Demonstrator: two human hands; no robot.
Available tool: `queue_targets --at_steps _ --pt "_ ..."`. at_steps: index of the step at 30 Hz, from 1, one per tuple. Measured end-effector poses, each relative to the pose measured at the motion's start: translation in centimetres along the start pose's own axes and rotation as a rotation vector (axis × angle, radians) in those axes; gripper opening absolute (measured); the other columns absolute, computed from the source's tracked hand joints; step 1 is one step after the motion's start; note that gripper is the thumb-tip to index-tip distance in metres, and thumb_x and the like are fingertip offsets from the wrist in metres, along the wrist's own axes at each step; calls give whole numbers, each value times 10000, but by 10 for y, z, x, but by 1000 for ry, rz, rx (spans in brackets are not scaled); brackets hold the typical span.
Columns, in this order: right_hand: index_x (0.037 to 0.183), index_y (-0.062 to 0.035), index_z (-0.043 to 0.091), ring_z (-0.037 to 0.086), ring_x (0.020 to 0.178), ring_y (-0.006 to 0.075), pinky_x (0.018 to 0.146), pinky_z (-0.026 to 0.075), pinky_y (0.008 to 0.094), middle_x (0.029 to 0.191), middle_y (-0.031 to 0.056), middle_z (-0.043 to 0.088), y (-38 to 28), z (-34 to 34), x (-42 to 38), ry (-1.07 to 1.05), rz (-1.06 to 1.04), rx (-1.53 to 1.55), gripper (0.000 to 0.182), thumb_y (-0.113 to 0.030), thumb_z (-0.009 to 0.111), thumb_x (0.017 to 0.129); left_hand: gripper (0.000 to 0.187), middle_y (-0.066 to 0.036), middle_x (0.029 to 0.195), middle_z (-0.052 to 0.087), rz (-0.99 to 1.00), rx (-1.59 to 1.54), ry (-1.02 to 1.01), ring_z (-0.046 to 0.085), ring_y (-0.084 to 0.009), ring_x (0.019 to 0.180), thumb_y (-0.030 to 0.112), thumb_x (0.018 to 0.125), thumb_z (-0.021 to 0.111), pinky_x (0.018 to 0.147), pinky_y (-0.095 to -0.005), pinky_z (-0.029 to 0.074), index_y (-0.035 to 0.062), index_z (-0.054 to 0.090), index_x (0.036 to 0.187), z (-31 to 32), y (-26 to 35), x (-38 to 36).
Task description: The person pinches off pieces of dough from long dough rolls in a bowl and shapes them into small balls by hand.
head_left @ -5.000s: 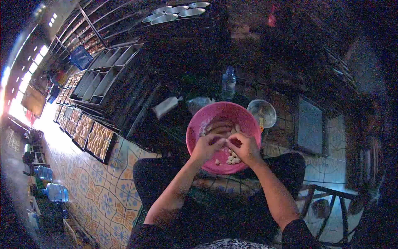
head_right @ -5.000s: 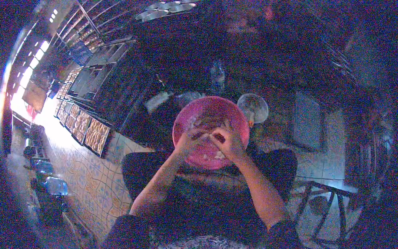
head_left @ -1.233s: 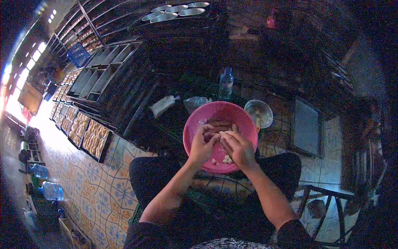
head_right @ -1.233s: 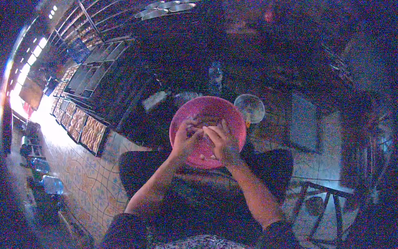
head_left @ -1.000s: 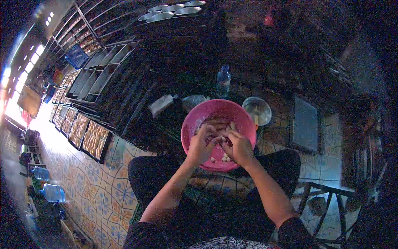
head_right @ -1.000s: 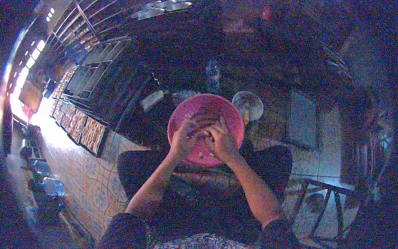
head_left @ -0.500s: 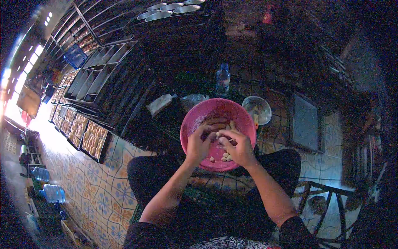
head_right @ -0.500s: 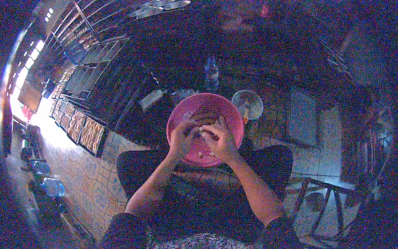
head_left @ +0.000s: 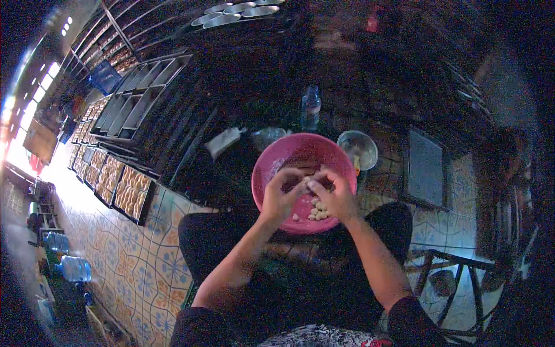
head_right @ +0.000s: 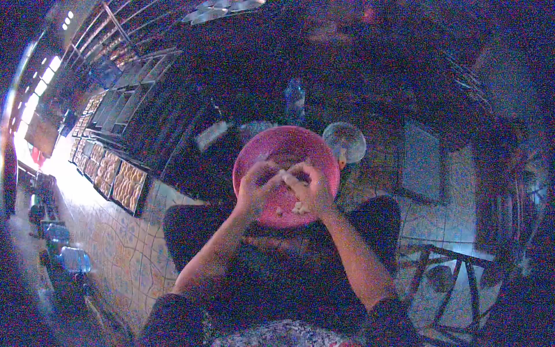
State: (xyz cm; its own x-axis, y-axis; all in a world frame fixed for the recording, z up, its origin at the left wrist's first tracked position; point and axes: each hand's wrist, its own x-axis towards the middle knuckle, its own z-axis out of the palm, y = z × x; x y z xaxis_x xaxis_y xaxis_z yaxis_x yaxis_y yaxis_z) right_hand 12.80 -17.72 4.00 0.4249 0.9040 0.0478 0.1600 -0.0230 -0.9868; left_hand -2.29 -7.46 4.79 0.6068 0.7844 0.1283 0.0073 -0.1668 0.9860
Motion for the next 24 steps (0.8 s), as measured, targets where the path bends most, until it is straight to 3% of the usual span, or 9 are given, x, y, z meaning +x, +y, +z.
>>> queue_targets --at_steps 3,4,8,11,14,17,18,22,24 --pt "1031 -102 639 631 743 67 543 533 254 943 -19 642 -5 0 5 -40 -14 232 169 -214 724 936 258 -57 1074 686 -7 -180 -92 642 -130 1014 31 902 730 923 -298 522 20 606 1128 -10 -8 2" --pt "1064 -37 656 619 998 114 916 503 303 1051 24 669 -8 -4 5 -93 -1 215 131 -136 660 977 258 -57 1076 685 9 -238 -77 643 -133 1013 21 908 717 924 -300 523 20 601 1138 -11 -11 2" --pt "1158 -27 664 631 1029 128 937 500 306 1094 34 679 -13 -5 -3 -93 29 189 206 -147 639 992 245 -56 1059 687 55 -181 -11 657 -141 992 3 919 691 896 -297 532 25 604 1147 -7 3 3" --pt "1183 -94 691 656 906 118 713 567 264 1095 9 684 -6 1 -15 -49 255 347 285 -284 678 971 183 -67 1008 704 10 44 -13 662 -137 967 5 922 678 868 -292 532 0 645 1102 -8 8 4" --pt "1149 -80 693 675 1002 241 876 552 417 1088 102 707 -4 6 0 -31 -82 -72 322 -315 716 931 158 -85 982 723 7 214 -49 665 -145 962 6 918 665 870 -306 526 -35 675 1070 -10 4 6" --pt "1076 -100 711 647 1096 293 1005 483 458 1098 131 710 -7 8 0 -12 171 -162 285 -291 772 874 177 -109 1013 736 41 242 -142 671 -172 992 -7 918 639 902 -328 517 -53 678 1084 -17 9 1" --pt "1038 -122 716 609 1167 341 1091 413 450 1150 136 697 14 11 10 -7 1 -78 282 -268 819 820 198 -118 1045 739 44 245 -230 675 -191 1015 -20 920 620 921 -339 512 -53 673 1108 -21 12 0" --pt "1107 -52 688 654 1120 291 1078 431 469 1020 158 709 36 7 4 -60 -235 -313 279 -193 768 881 211 -137 1065 738 22 248 -415 670 -195 1061 -43 928 576 954 -332 500 -52 671 1117 -26 3 3" --pt "1104 -55 715 435 1379 449 1165 308 524 1157 239 680 40 5 1 2 -343 -765 266 -220 725 896 212 -171 1044 739 -152 253 -304 703 -270 1041 -2 931 557 926 -359 534 -46 678 1099 -26 -6 3"
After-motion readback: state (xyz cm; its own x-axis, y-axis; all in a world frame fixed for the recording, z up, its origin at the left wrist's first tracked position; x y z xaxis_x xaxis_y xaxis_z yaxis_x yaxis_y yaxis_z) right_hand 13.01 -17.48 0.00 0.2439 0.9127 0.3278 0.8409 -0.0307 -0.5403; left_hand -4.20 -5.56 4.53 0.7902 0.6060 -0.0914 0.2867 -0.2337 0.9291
